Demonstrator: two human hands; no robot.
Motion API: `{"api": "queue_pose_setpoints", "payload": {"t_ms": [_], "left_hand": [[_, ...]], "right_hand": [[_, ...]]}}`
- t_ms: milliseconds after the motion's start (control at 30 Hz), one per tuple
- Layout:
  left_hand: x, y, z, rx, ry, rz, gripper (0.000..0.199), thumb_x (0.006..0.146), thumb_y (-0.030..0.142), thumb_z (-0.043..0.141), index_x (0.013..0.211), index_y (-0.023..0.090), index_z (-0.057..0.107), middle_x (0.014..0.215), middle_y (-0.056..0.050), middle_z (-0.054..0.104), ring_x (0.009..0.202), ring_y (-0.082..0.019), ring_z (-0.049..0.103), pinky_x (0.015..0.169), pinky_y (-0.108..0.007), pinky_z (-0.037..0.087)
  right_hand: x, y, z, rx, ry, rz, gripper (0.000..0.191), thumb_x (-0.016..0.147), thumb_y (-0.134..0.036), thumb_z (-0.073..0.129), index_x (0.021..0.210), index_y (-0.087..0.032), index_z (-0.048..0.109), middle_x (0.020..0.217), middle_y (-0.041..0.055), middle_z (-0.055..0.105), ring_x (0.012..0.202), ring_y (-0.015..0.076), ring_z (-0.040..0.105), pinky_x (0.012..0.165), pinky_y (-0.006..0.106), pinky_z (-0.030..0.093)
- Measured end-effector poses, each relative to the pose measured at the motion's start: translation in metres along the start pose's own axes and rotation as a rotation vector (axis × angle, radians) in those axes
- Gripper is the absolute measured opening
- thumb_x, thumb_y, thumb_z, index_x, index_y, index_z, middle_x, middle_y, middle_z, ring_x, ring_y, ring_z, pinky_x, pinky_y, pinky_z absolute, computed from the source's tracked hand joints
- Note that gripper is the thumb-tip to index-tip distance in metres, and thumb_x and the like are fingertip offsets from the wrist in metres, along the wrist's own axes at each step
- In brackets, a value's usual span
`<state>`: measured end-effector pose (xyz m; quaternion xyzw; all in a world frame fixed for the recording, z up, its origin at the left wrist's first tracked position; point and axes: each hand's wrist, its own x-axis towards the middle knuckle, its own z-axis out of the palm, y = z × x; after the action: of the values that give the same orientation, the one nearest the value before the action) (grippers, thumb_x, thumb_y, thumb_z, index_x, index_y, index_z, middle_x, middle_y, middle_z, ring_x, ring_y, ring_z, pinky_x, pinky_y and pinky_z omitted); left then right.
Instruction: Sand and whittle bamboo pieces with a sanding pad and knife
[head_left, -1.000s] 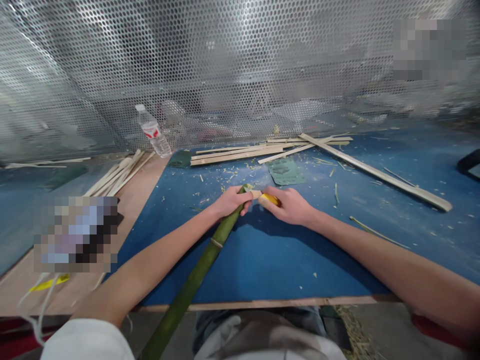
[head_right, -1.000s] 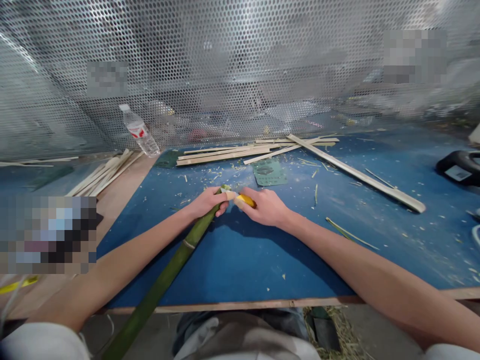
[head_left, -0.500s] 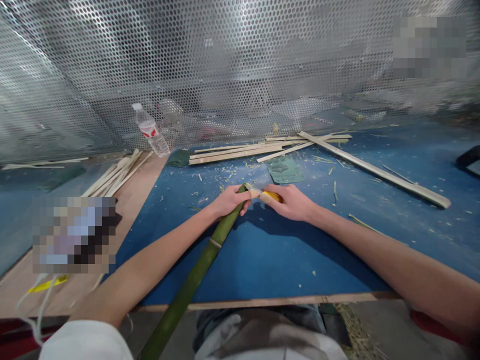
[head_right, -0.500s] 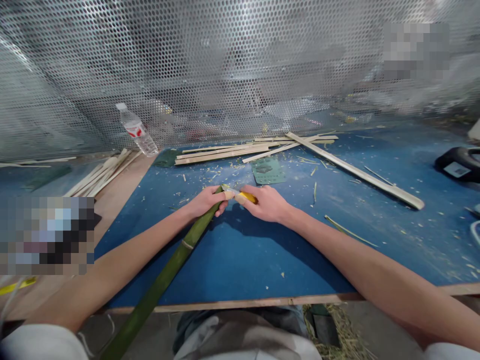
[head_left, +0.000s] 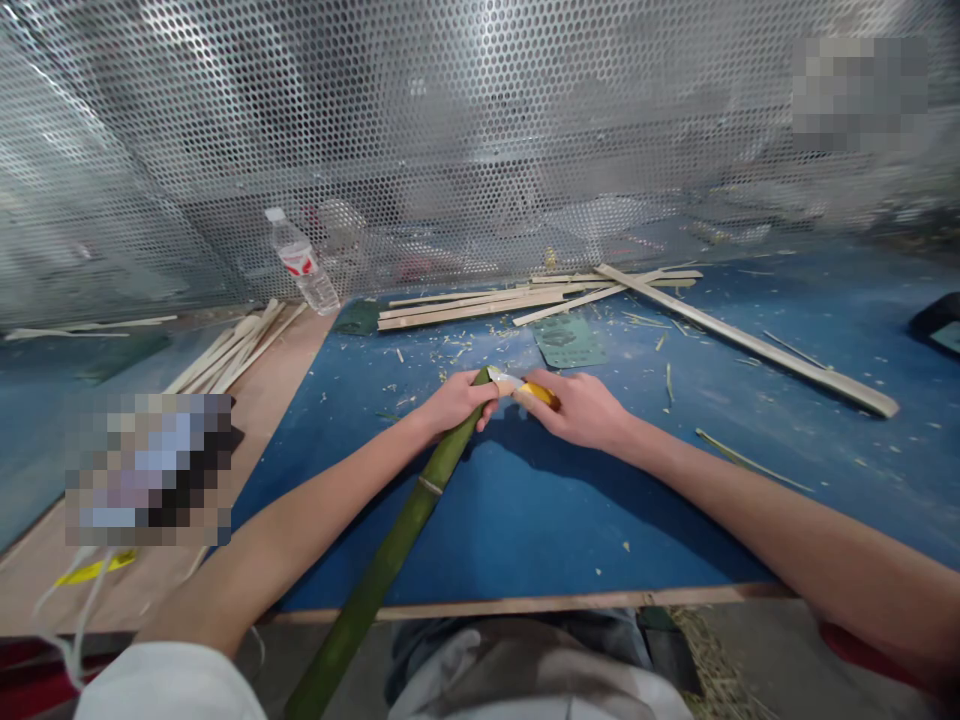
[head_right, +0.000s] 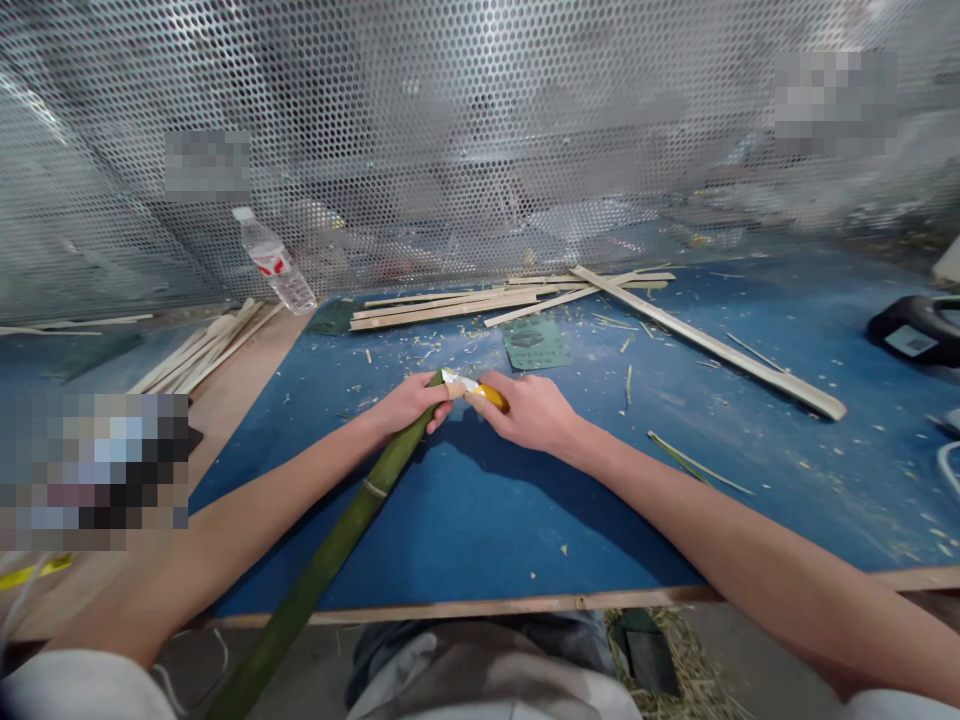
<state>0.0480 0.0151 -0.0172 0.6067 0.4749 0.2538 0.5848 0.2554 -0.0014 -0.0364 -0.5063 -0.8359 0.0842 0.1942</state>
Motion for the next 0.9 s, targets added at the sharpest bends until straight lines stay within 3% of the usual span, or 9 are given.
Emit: {"api": "queue_pose_setpoints", "payload": {"t_ms": [133,267,433,767,900], "left_hand": [[0.001,0.001,0.003,-0.010,0.048,-0.042,0.034,0.092,0.031,0.057,0.061,0.018,0.048,0.047,0.005,0.048,0.036,-0.006,0.048,0.042,-0.019,0.038],[0.001,-0.002,0.002,0.005,0.007,0.005,0.039,0.089,0.037,0.061,0.058,0.018,0.048,0.047,0.005,0.049,0.038,-0.006,0.049,0.043,-0.019,0.038],[-0.001,0.000,0.000,0.001,-0.013,0.038,0.038,0.083,0.042,0.069,0.060,0.018,0.050,0.047,0.005,0.050,0.038,-0.005,0.048,0.043,-0.019,0.037],[0.004,-0.008,-0.005,-0.074,-0.042,0.092,0.027,0.076,0.035,0.073,0.072,0.018,0.053,0.053,0.007,0.053,0.038,-0.005,0.046,0.042,-0.020,0.037],[0.004,-0.009,-0.007,-0.040,-0.045,0.094,0.026,0.077,0.032,0.069,0.065,0.017,0.052,0.051,0.006,0.052,0.039,-0.005,0.047,0.043,-0.020,0.037]], "right_hand": [[0.002,-0.002,0.002,0.040,-0.011,0.068,0.048,0.101,-0.056,0.031,0.097,-0.022,0.065,0.068,0.0039,0.064,0.060,0.0192,0.058,0.056,0.028,0.027],[0.004,0.003,0.003,0.116,0.046,0.060,0.048,0.100,-0.056,0.031,0.104,-0.021,0.064,0.065,0.0024,0.061,0.057,0.0181,0.055,0.057,0.028,0.029],[0.002,0.006,0.001,0.194,-0.034,-0.093,0.048,0.099,-0.058,0.035,0.100,-0.020,0.064,0.064,0.0005,0.058,0.054,0.0148,0.049,0.057,0.027,0.029],[-0.004,-0.002,0.007,0.059,0.000,-0.081,0.048,0.099,-0.058,0.035,0.099,-0.021,0.064,0.065,0.0021,0.062,0.055,0.0163,0.053,0.057,0.028,0.026],[-0.003,0.000,0.009,0.047,0.026,-0.055,0.048,0.099,-0.057,0.035,0.102,-0.020,0.065,0.067,0.0035,0.064,0.056,0.0173,0.056,0.057,0.028,0.026]]}}
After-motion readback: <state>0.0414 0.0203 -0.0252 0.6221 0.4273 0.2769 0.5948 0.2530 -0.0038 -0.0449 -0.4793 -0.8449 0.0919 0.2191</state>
